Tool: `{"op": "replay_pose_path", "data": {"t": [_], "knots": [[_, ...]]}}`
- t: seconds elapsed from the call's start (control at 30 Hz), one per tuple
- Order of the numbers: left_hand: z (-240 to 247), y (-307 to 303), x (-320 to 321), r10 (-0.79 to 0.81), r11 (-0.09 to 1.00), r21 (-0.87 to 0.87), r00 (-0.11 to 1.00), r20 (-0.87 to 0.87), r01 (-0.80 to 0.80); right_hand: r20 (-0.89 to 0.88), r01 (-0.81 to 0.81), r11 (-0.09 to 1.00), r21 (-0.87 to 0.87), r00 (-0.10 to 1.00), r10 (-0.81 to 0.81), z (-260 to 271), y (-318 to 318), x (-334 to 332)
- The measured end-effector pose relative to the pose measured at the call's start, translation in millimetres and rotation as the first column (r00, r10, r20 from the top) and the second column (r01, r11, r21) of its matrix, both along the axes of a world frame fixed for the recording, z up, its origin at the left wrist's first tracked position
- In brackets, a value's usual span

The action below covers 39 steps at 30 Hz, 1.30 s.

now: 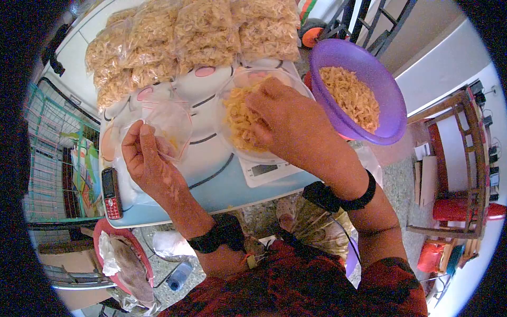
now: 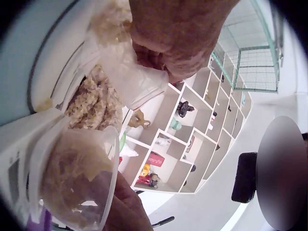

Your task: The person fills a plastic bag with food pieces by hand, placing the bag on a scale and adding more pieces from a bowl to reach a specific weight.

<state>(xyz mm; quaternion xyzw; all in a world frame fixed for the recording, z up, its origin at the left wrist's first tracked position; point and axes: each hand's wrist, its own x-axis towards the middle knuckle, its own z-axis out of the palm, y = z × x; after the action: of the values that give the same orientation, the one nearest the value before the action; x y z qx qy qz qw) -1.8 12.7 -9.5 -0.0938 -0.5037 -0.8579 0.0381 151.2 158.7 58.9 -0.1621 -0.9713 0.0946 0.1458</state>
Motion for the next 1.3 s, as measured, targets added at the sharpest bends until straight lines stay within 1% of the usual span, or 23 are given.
{"op": "replay_pose_path", "data": {"t": [0.1,0.2,0.3,0.33,0.4,0.5,0.57,0.6,0.7,0.77,0.8,1.0,1.1,1.2,1.3], "knots": [[1.2,-0.6,0.8,-0.012,1.000,0.006,1.000,-0.001,0.012,-0.014,0.009,0.998,-0.061,1.000,-0.009,-0.7,6.7,0.7],[1.4,-1.0,0.7,-0.009,1.000,0.005,1.000,0.004,0.009,-0.065,-0.015,0.989,-0.150,0.998,0.006,11.2,13.5,6.9],[1.6,-1.7,0.3,-0.011,1.000,0.008,1.000,0.011,0.011,-0.197,0.042,0.932,-0.360,0.973,-0.120,16.7,20.5,12.6],[-0.4,-2.7,-0.5,-0.019,1.000,0.014,1.000,0.021,0.019,-0.263,-0.002,0.878,-0.478,0.954,-0.141,16.7,24.3,13.8],[0.6,-3.3,0.3,-0.036,0.998,0.057,0.998,0.044,0.033,-0.380,-0.117,0.729,-0.675,0.902,-0.207,14.9,32.2,15.2],[4.9,-3.4,2.3,-0.049,0.987,0.154,0.996,0.079,0.037,-0.364,-0.184,0.460,-0.868,0.868,-0.339,16.3,36.7,17.2],[4.4,-4.4,0.8,-0.035,0.979,0.203,0.995,0.099,0.014,-0.411,-0.326,0.270,-0.906,0.832,-0.373,13.0,38.2,17.1],[3.9,-4.0,0.1,-0.056,0.980,0.197,0.995,0.088,0.038,-0.429,-0.394,0.170,-0.903,0.813,-0.394,10.8,39.1,16.8],[0.2,-3.9,-1.2,-0.118,0.982,0.159,0.991,0.066,0.106,-0.414,-0.436,0.039,-0.899,0.818,-0.400,6.4,45.8,18.2],[-2.8,-5.4,-0.3,-0.161,0.982,0.113,0.985,0.064,0.153,-0.399,-0.448,-0.016,-0.894,0.812,-0.425,4.3,48.0,18.1],[-1.4,-4.8,0.5,-0.157,0.982,0.117,0.985,0.069,0.148,-0.392,-0.454,-0.042,-0.890,0.809,-0.438,4.0,48.5,18.3],[0.9,-4.1,2.0,-0.162,0.978,0.141,0.985,0.062,0.152,-0.411,-0.487,-0.074,-0.870,0.800,-0.437,4.7,45.2,16.3],[0.8,-3.6,1.7,-0.170,0.979,0.129,0.984,0.062,0.161,-0.413,-0.486,-0.054,-0.872,0.793,-0.448,4.0,42.5,15.9],[1.8,-4.1,1.3,-0.173,0.980,0.109,0.982,0.076,0.165,-0.436,-0.428,0.115,-0.896,0.803,-0.407,11.2,33.9,10.9],[6.1,-2.2,5.4,-0.176,0.981,0.098,0.981,0.078,0.168,-0.530,-0.391,0.401,-0.829,0.777,-0.338,25.3,8.5,-5.8]]}}
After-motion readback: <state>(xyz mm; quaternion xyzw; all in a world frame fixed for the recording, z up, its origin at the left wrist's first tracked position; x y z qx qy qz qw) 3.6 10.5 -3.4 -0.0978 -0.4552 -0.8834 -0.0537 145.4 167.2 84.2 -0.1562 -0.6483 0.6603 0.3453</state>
